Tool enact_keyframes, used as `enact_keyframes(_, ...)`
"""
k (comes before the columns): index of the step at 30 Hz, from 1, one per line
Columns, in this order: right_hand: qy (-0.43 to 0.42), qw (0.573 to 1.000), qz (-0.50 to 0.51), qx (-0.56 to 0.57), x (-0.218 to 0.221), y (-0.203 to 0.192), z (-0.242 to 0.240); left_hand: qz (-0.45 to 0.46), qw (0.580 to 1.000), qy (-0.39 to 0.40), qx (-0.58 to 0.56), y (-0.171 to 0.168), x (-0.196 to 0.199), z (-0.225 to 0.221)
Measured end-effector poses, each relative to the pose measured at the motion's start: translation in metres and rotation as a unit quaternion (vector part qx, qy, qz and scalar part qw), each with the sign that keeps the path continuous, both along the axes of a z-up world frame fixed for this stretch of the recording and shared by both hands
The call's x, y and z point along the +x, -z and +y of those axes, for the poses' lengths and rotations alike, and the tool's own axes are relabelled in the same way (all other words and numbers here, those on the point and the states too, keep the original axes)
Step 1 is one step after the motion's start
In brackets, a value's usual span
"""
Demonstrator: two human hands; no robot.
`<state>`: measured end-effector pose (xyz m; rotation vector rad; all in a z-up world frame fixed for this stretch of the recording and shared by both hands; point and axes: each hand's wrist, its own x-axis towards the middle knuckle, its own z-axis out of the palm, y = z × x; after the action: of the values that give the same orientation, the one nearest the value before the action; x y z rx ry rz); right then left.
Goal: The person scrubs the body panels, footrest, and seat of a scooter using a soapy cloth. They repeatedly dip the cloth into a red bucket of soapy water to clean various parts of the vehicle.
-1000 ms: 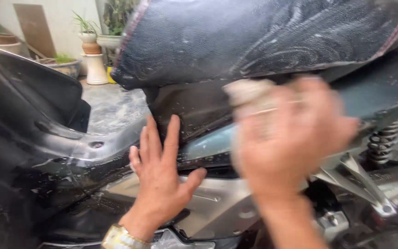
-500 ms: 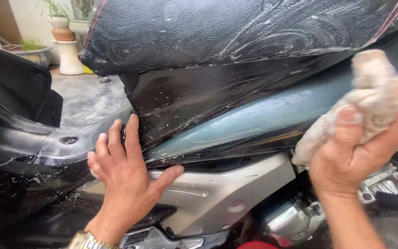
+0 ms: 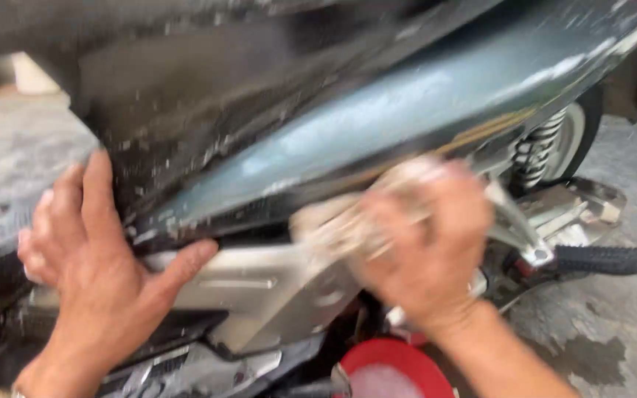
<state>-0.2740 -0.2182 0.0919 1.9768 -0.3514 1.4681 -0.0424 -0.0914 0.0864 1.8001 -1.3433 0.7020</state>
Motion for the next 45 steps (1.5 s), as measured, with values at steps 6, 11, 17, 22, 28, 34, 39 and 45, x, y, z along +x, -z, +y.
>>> enact_keyframes(6, 0.014, 0.964, -0.221, 0.147, -0.016, 0.027, -0.024, -0.023, 1.0, -0.01, -0.008, 0.006, 0.0, 0.0)
enact_keyframes(11, -0.018, 0.945, -0.281, 0.169, 0.005, 0.033, -0.001, 0.017, 0.999, -0.002, 0.03, -0.008, -0.01, -0.003)
enact_keyframes(17, 0.009, 0.974, -0.153, 0.169, -0.036, 0.018, -0.019, 0.01, 0.981, 0.188, -0.04, -0.016, -0.018, -0.004)
enact_keyframes(22, -0.037, 0.933, -0.266, 0.241, -0.064, 0.049, -0.042, 0.041, 0.997, -0.013, 0.058, -0.009, -0.009, -0.001)
enact_keyframes(28, -0.064, 0.929, -0.266, 0.248, -0.009, 0.033, -0.006, -0.011, 1.0, -0.004, 0.022, -0.003, -0.002, 0.002)
enact_keyframes(34, 0.053, 0.987, -0.026, 0.148, 0.072, 0.061, 0.062, 0.075, 0.995, 0.009, 0.066, 0.0, 0.0, 0.005)
enact_keyframes(39, -0.008, 0.988, 0.153, 0.01, 0.064, 0.092, 0.052, 0.043, 0.998, 0.021, 0.044, 0.002, 0.006, 0.006)
enact_keyframes(45, 0.048, 0.996, -0.004, 0.072, 0.066, 0.044, 0.045, 0.027, 0.998, 0.012, 0.059, 0.006, 0.024, 0.017)
